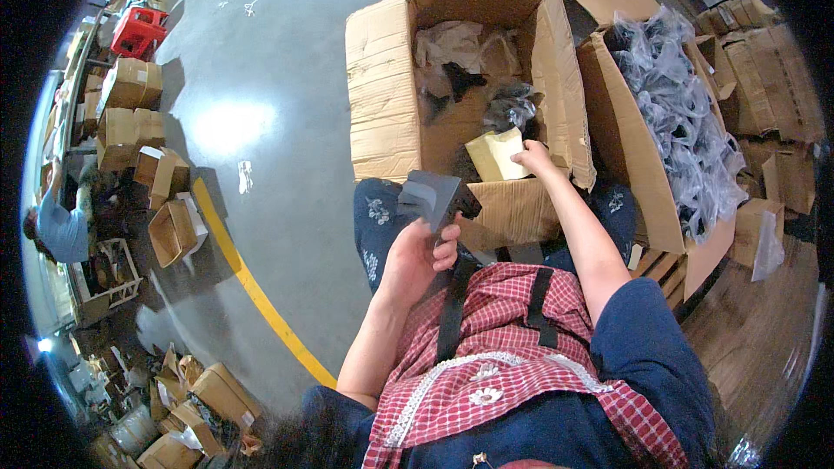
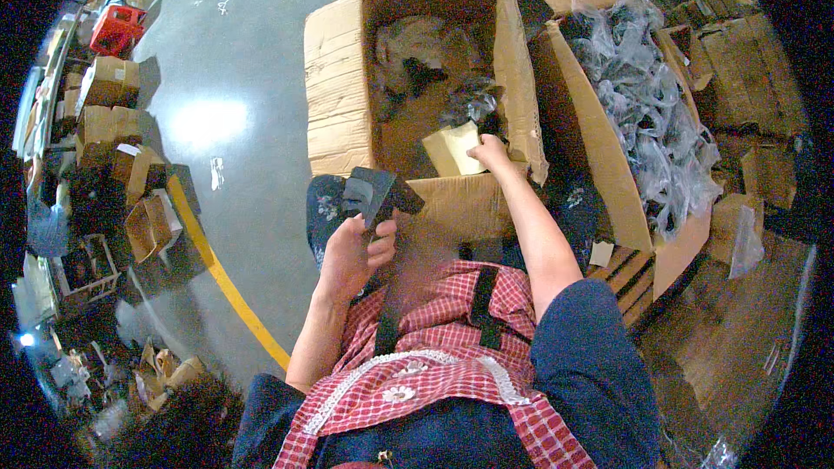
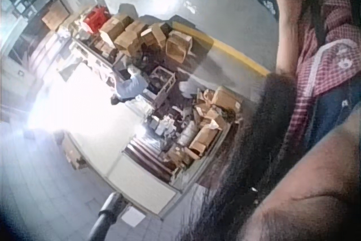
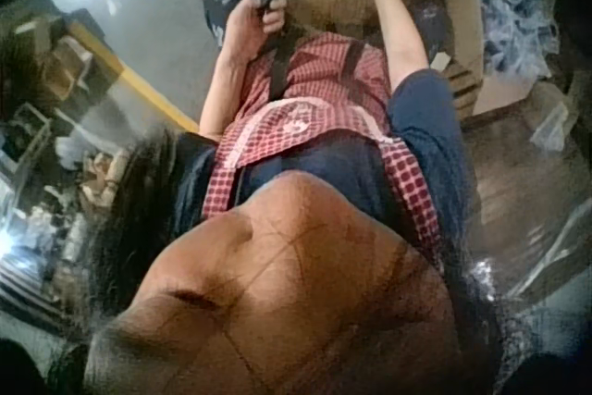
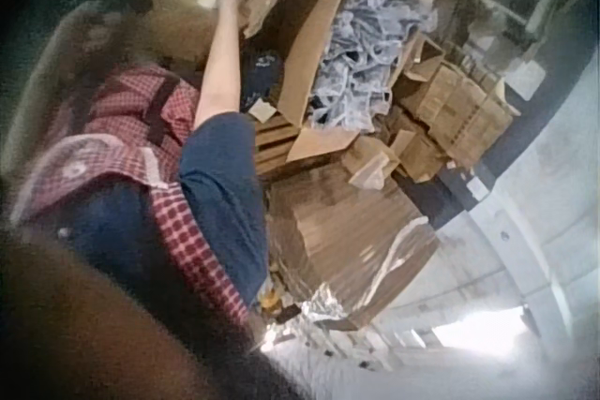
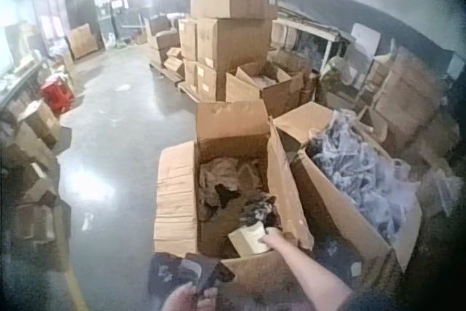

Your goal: The person attaches paper labels to black plastic components, places the components inside plastic bags, and puts the bags into a cardboard box.

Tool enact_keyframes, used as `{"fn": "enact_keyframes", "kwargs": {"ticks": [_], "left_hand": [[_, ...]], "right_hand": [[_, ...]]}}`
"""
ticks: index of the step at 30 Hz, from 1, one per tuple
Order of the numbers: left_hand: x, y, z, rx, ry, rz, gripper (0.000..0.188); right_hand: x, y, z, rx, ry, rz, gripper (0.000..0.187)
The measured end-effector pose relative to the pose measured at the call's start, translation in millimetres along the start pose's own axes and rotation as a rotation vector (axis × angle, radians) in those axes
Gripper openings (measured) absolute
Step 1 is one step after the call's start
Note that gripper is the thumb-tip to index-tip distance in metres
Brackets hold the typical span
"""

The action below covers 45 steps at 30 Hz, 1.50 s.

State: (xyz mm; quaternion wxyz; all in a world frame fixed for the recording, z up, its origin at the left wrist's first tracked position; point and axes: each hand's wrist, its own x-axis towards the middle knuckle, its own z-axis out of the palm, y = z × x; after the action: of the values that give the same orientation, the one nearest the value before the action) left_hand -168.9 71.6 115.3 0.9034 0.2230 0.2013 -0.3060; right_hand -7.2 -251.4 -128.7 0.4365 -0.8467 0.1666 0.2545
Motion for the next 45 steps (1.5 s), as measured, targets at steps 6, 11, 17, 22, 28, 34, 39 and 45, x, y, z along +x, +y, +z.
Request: {"fn": "enact_keyframes", "kwargs": {"ticks": [6, 11, 17, 22, 28, 34, 39, 45], "left_hand": [[-14.4, -6.2, 11.8, -0.03, 0.006, 0.036, 0.036], [-31.8, -18.0, 54.9, 0.262, 0.109, 0.013, 0.028], [-38.7, -47.5, 80.2, 0.393, 0.213, -0.043, 0.021], [-49.6, -57.2, 91.7, 0.509, 0.11, -0.082, 0.04], [-49.5, -57.4, 91.4, 0.2, -0.084, -0.057, 0.039], [-49.5, -66.6, 96.7, 0.085, -0.076, -0.005, 0.037], [-49.2, -63.1, 89.7, 0.062, -0.185, -0.025, 0.033], [-51.9, -69.5, 92.3, 0.227, -0.121, 0.08, 0.034]], "right_hand": [[-90.6, -60.7, -7.5, 0.358, 0.002, -0.374, 0.038], [-206.9, -150.6, -28.2, 0.667, -0.14, -0.517, 0.043], [-292.0, -160.9, -14.2, 0.548, -0.008, -0.602, 0.039], [-313.0, -151.5, -20.5, 0.332, 0.155, -0.638, 0.031], [-304.9, -136.5, -42.8, 0.794, 0.01, -0.583, 0.019], [-327.9, -143.9, -52.4, 0.521, 0.043, -0.808, 0.024], [-323.4, -130.1, -66.7, 0.674, -0.191, -0.767, 0.03], [-329.1, -136.7, -75.3, 0.774, -0.278, -0.711, 0.034]]}}
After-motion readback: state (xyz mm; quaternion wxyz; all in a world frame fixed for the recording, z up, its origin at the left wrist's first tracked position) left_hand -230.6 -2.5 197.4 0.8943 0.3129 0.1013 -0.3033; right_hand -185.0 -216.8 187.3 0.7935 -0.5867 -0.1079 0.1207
